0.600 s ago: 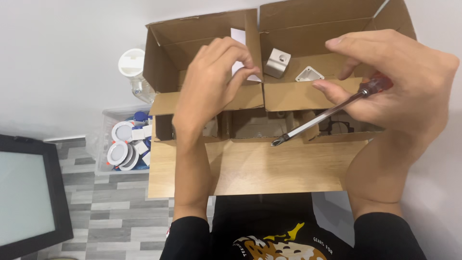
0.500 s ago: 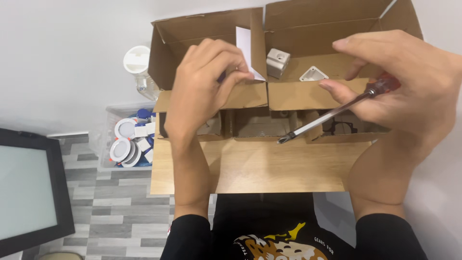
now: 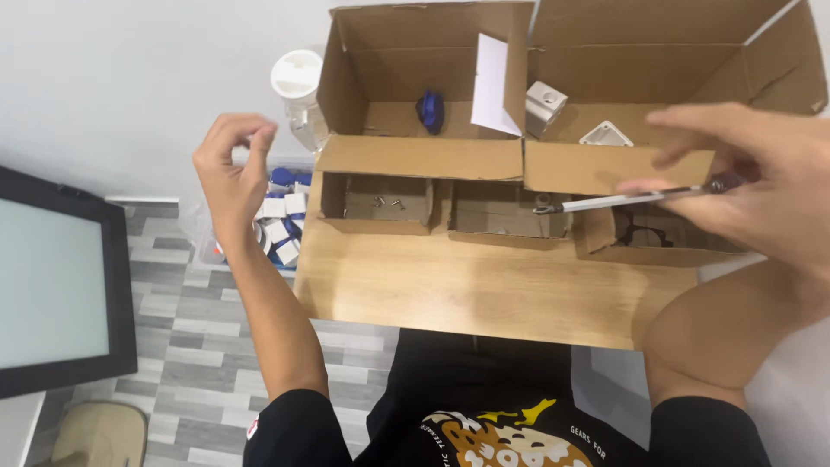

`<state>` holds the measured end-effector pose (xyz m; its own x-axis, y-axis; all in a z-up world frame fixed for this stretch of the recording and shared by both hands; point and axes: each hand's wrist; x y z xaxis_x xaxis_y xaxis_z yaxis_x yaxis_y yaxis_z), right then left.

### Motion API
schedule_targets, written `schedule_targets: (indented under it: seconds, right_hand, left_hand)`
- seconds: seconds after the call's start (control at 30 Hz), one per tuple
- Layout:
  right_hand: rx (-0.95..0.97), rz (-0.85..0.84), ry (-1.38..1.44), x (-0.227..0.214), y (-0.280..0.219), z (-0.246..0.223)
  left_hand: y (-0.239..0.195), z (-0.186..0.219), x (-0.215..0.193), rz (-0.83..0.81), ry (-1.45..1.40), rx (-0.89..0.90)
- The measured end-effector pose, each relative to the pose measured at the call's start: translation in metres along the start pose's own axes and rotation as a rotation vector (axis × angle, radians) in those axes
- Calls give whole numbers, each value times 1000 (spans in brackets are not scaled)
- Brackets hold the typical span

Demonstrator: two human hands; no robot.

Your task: The person assembles electrical outlet components by placing a blue socket onto a white plastic base and using a screwdriver to tighten the screws.

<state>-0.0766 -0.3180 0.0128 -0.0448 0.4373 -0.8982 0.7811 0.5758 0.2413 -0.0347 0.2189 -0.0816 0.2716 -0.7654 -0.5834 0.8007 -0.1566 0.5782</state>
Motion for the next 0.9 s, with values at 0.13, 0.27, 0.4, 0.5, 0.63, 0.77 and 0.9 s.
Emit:
schedule_targets:
  seconds: [0.13,0.27,0.4,0.5,0.63,0.77,0.9]
  right_hand:
    - [86,-66,44,15,-10,-2]
    - [45,-223,53,38,-23,-14]
    - [-87,-419,191,56,-25,-26]
    - [-302,-517,211,77,-24,-40]
    - [-278,-441,110,123,-35,-57]
    - [-134,-388,27,170,-50,-44]
    - [-14,-235,-14,217,-77,-16]
  left_hand:
    - [-97,-159,28,175,0,-345]
    - [-203,-299,76,82,41,-602]
    - [-270,-346,119,-193,228,-891]
    - [-306,-366,147,-234,194,-881]
    - [-307,-338,158,-468,325,-1020]
    - [-290,-321,157,-539,283,-1128]
    - [-277,-312,151,-603,253,-1167]
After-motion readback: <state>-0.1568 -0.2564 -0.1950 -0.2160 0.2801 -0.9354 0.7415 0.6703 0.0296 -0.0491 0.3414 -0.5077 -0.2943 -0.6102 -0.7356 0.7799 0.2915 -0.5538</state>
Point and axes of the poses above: each hand's wrist, its own y-axis towards the middle knuckle, its own x-axis out of the palm, z = x × y, and after that the axes turned 12 degrees about -z, right-handed
